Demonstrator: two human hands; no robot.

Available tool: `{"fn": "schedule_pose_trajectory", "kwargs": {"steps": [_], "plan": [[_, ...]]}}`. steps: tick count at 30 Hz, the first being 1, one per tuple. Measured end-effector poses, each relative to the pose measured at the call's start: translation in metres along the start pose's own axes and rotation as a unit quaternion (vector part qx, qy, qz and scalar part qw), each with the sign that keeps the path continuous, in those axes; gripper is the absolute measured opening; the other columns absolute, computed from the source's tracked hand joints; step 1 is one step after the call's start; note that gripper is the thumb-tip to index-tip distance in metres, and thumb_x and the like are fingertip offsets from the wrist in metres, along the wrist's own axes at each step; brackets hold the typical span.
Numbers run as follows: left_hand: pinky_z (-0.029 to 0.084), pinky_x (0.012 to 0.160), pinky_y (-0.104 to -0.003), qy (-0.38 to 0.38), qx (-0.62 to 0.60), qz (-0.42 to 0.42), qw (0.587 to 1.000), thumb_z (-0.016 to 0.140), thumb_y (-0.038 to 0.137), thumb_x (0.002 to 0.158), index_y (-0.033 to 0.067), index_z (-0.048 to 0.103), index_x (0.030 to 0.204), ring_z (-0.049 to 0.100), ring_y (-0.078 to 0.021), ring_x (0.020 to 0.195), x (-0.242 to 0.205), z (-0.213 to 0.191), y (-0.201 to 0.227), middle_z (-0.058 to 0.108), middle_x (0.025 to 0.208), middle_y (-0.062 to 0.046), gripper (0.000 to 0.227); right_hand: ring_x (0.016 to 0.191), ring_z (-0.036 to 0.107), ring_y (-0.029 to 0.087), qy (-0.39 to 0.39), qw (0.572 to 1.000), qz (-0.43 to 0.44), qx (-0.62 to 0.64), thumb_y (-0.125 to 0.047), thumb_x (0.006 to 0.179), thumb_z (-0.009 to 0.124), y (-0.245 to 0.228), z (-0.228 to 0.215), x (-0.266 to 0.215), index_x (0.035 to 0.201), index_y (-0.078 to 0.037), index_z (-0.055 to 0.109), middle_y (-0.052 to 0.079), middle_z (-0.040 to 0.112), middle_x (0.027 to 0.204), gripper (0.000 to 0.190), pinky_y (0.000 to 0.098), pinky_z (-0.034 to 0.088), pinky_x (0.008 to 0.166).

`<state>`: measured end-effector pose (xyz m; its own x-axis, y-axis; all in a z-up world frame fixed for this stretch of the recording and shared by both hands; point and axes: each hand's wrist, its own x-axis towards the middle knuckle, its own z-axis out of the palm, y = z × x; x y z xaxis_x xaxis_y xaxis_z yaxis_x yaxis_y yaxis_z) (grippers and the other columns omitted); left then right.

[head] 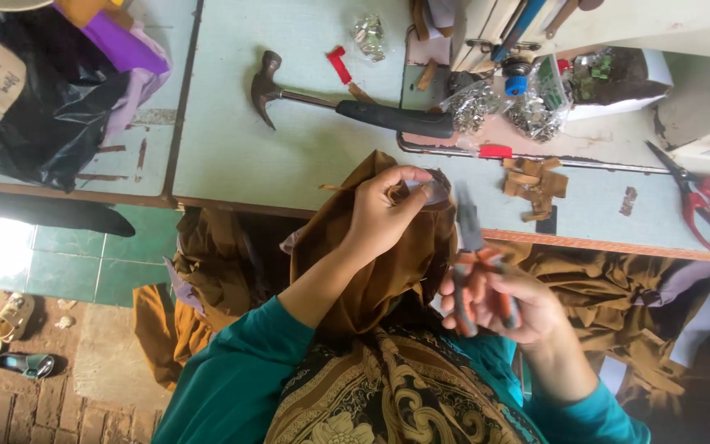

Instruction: Trimming excess fabric with scissors and flattening seams with a hammer on a garment

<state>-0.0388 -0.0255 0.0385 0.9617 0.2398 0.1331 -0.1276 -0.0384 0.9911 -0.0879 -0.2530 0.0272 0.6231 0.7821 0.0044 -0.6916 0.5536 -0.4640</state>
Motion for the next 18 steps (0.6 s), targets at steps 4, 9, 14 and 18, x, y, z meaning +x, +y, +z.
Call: {"fn": "schedule_pose_trajectory", "kwargs": {"steps": [4,9,14,18], "plan": [[0.046,0.059,-0.021,-0.004,-0.022,-0.004,1.0,0.075,0.004,0.08,0.011,0.08,0.1,0.049,-0.0004,0.069,0.002,-0.002,0.002,0.073,0.074,-0.007,0.021,0.111,0.066,0.057,0.001,0.998,0.032,0.055,-0.018,0.103,0.05,0.011,-0.011,0.006,0.097,0.012,0.064,0.038,0.067,0.106,0.033,0.0679,0.053,0.087],[0.052,0.07,-0.025,0.0,-0.023,0.029,0.999,0.075,0.003,0.081,0.0105,0.08,0.101,0.059,-0.0028,0.079,0.003,-0.002,-0.004,0.077,0.084,-0.009,0.021,0.103,0.068,0.058,0.024,0.997,0.043,0.061,-0.016,0.102,0.05,0.011,-0.016,0.005,0.093,0.015,0.061,0.038,0.066,0.102,0.034,0.0708,0.055,0.08],[0.055,0.082,-0.031,-0.003,-0.018,0.048,0.999,0.075,0.002,0.083,0.0082,0.079,0.102,0.069,-0.0124,0.092,0.001,-0.003,-0.007,0.078,0.093,-0.011,0.02,0.102,0.069,0.056,0.031,0.996,0.042,0.067,-0.018,0.102,0.05,0.008,-0.002,0.011,0.092,0.014,0.061,0.036,0.066,0.099,0.035,0.0695,0.056,0.079],[0.056,0.082,-0.031,-0.004,-0.005,0.054,0.998,0.075,0.002,0.083,0.0093,0.08,0.101,0.072,-0.0134,0.091,-0.001,-0.003,-0.006,0.078,0.092,-0.01,0.02,0.099,0.069,0.056,0.036,0.997,0.045,0.059,-0.018,0.102,0.051,0.007,-0.002,0.013,0.091,0.013,0.061,0.036,0.066,0.099,0.035,0.0674,0.057,0.077]]}}
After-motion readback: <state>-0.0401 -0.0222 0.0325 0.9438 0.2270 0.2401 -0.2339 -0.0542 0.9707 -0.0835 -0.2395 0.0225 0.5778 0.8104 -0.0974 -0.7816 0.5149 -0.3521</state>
